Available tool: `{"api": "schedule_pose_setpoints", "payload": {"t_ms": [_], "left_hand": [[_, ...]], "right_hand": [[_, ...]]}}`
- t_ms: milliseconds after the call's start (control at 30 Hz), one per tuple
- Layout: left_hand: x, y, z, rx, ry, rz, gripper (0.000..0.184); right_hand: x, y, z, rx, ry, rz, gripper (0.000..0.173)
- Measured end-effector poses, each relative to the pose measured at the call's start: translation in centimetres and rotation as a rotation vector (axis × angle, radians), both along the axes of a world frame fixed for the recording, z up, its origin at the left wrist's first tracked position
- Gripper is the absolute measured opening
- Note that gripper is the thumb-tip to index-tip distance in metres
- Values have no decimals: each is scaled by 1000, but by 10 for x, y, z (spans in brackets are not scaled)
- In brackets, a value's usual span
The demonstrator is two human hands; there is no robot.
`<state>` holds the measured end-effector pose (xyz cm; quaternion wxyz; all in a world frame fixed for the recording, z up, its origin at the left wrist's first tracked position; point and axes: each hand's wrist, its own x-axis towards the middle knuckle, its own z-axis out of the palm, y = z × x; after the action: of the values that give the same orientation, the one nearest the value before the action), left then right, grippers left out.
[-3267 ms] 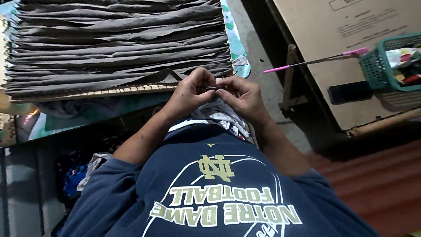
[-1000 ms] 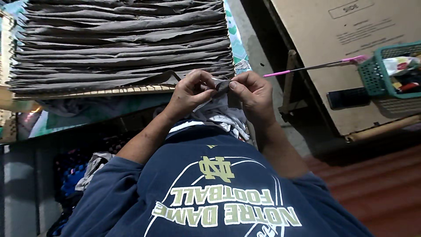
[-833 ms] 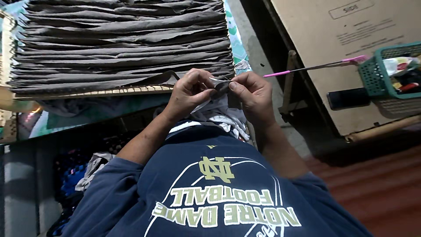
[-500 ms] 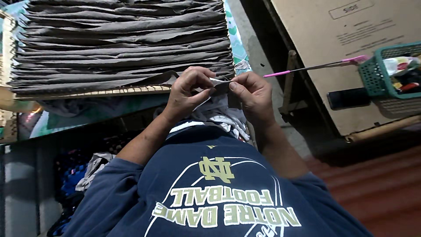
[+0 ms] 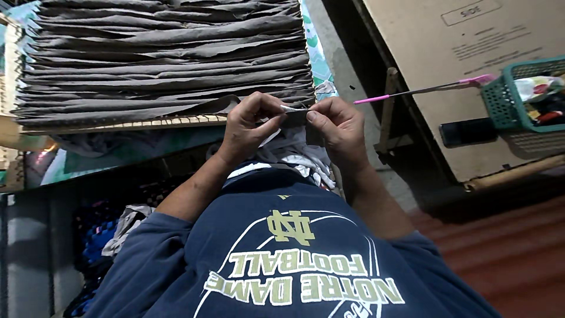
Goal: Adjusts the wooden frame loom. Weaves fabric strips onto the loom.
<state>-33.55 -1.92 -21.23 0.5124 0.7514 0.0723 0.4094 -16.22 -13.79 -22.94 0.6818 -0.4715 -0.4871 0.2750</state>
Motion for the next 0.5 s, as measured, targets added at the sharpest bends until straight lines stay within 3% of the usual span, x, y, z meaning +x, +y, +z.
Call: {"api": "schedule_pose_setpoints", "payload": {"t_ms": [333,500], "left_hand": [[1,5,1,214,-39,20,10],[0,4,1,138,-28,13,11]], "right_hand": [[-1,0,2,1,-20,-10,6],[-1,0,3,3,-11,-8,6]]}}
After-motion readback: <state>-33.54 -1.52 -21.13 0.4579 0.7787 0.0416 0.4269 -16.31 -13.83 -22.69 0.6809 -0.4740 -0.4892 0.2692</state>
